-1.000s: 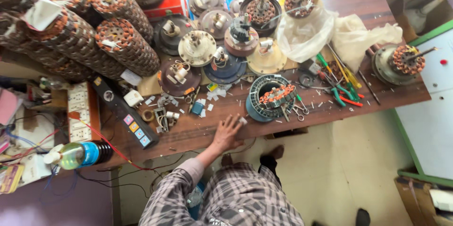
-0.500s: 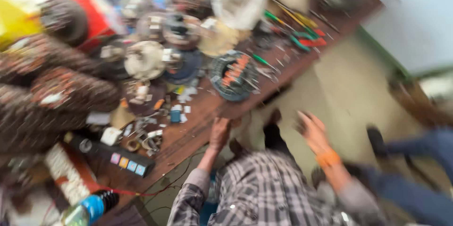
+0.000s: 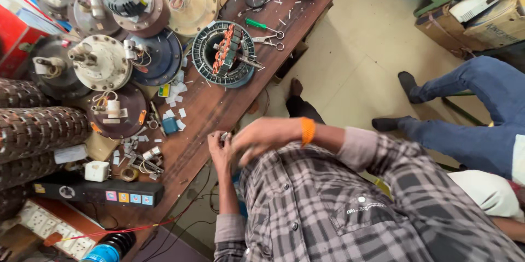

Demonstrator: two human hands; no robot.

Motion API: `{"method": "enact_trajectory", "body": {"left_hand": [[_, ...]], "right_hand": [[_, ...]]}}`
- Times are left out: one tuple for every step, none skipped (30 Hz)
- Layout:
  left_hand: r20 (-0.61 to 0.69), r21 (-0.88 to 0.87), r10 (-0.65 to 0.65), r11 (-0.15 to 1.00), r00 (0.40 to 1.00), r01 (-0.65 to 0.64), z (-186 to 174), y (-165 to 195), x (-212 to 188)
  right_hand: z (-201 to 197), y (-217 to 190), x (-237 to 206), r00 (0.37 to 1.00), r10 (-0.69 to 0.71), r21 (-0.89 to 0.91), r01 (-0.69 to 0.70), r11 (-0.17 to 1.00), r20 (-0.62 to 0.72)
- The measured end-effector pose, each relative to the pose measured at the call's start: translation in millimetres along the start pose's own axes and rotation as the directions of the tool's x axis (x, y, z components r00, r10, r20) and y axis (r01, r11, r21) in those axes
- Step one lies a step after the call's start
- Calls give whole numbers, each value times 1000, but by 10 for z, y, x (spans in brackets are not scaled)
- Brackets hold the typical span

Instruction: The person works on a ceiling fan motor stator with copper windings at a workbench. They press and seat a metal hub component onto the stator by hand, tighten it using a screwdriver, cut small pieces of white insulating material with scissors, and place a finished part into a plastic bag on the bench.

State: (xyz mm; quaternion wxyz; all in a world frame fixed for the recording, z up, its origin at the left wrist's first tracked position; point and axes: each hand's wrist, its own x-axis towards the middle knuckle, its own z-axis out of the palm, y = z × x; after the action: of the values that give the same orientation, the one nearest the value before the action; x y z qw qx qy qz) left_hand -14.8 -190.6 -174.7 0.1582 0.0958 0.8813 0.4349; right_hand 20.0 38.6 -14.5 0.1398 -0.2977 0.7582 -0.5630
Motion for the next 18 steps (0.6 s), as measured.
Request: {"method": "enact_trajectory", "body": {"left_hand": [[-50, -87, 50, 995, 997, -54, 1, 28, 33], [-102, -188, 84, 977, 991, -102, -5, 40, 39], [-112, -279, 50, 957, 992, -80, -11, 71, 49], [-122, -365, 18, 929, 992, -62, -30, 110, 60], [-124, -443, -11, 895, 992, -46, -62, 145, 61], [-147, -424, -4, 904, 989, -59, -96, 180, 78], [-165, -405, 6, 912, 986, -73, -123, 217, 92], [-182, -386, 19, 918, 983, -89, -129, 259, 113], [-184, -425, -3, 902, 983, -76, -123, 306, 157], [-183, -464, -28, 884, 983, -61, -115, 355, 195], [-185, -503, -56, 863, 981, -46, -95, 411, 231], [-164, -513, -68, 858, 984, -27, -69, 474, 262], [-149, -520, -78, 854, 986, -11, -51, 540, 292], [-138, -523, -88, 852, 986, 3, -33, 607, 323], [-176, -475, 28, 873, 984, -110, -2, 672, 338], [-204, -421, 150, 879, 967, -225, 38, 738, 343], [-219, -364, 274, 868, 937, -339, 67, 792, 358], [-197, -405, 240, 863, 951, -301, 83, 831, 352]], "right_hand": [[-22, 225, -163, 969, 248, -173, -248, 953, -24], [-123, 435, -401, 959, 234, -176, -261, 949, -162], [-217, 629, -560, 917, 329, -172, -370, 913, -226], [-320, 796, -703, 870, 373, -78, -417, 905, -322], [-415, 936, -805, 808, 421, 25, -452, 892, -412], [-544, 1064, -868, 767, 392, 17, -446, 895, -508], [-684, 1170, -903, 714, 359, 9, -443, 897, -601], [-824, 1262, -894, 661, 346, -8, -470, 883, -666], [-954, 1333, -867, 601, 328, -23, -500, 866, -729], [-1050, 1378, -823, 578, 297, -74, -531, 844, -760], [-1149, 1385, -753, 559, 264, -125, -562, 818, -786], [-1231, 1402, -728, 544, 225, -178, -590, 788, -809], [-1292, 1430, -733, 557, 205, -221, -602, 767, -805], [-1337, 1453, -714, 573, 184, -264, -608, 749, -799], [-1372, 1470, -680, 590, 161, -306, -609, 732, -791], [-1398, 1485, -663, 594, 155, -331, -625, 707, -790], [-1404, 1501, -659, 594, 148, -355, -642, 680, -791], [-1408, 1522, -664, 591, 145, -376, -663, 647, -794]]}}
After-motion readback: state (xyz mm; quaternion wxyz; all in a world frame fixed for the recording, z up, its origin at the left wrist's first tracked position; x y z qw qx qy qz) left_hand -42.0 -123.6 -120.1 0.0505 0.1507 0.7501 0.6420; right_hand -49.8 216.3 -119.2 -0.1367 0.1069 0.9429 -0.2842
